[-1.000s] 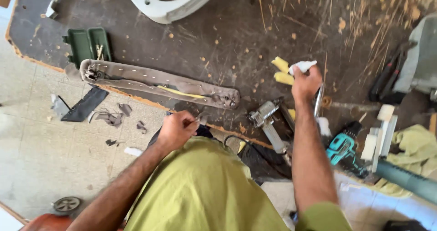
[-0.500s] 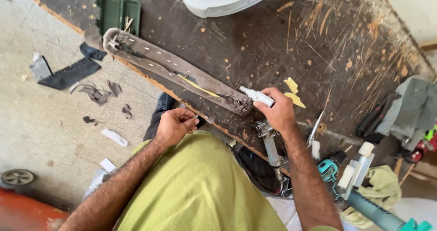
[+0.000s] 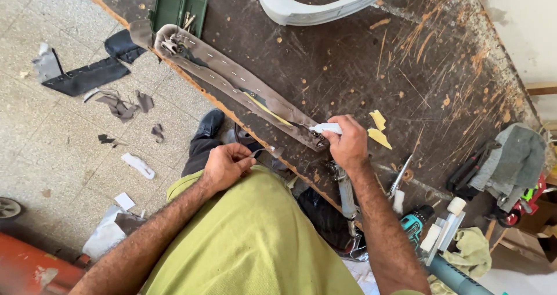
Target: Repairing or upholstering a long interior component by gluing and stapling fabric
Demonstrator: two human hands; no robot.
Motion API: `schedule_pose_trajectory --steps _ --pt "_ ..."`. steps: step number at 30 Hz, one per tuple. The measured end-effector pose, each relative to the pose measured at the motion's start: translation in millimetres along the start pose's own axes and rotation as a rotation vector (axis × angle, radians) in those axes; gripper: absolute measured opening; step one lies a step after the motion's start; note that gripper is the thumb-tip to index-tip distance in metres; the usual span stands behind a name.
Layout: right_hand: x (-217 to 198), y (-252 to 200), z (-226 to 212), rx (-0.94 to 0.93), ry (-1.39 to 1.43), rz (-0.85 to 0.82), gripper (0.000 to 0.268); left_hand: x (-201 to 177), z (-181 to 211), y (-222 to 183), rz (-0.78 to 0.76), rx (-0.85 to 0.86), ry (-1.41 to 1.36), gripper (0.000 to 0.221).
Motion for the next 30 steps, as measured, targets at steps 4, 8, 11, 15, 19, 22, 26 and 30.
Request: schedule_pose_trajectory --steps 4,8,11,15,19,22,26,30 --pt "4.2 -3.9 -4.2 -0.001 -0.004 0.001 0.025 -3.2 2.6 -0.2 -0.003 -0.001 -0.029 0.015" --pt "14.4 -14.0 1.0 -0.008 -0.007 0.004 0.024 -2.3 5.9 2.3 -0.021 0.016 0.002 0.016" --pt "13.4 -16.2 -4.2 -0.008 -0.011 0.022 0.024 -0.1 9.2 3.1 -0.038 0.020 0.003 0.017" --pt "11.1 -19.2 -3.5 -0.018 -0.033 0.056 0.024 1.8 9.8 5.8 -0.046 0.015 -0.010 0.018" --pt "6.6 -22.4 -6.2 -0.029 -0.021 0.061 0.024 3.8 7.0 11.3 -0.054 0.021 -0.009 0.018" --pt "7.5 -30.1 -3.2 -0.014 0.010 0.065 0.024 5.0 8.0 10.6 -0.052 0.010 0.005 0.018" --pt "6.5 -37.1 7.5 -0.023 0.005 0.105 0.023 8.5 7.2 15.1 -0.051 -0.003 -0.002 0.018" --pt "1.5 -45.4 15.7 -0.022 -0.026 0.110 0.023 10.0 6.9 16.8 -0.046 -0.010 -0.016 0.018"
Point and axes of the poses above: each hand's wrist, its own y-axis towards the middle knuckle, its own x-axis out of the palm, z = x × y, the point moved 9 cm from there along y, towards the middle knuckle, and after that the axes turned 11 degrees about -x, right-handed, at the moved point
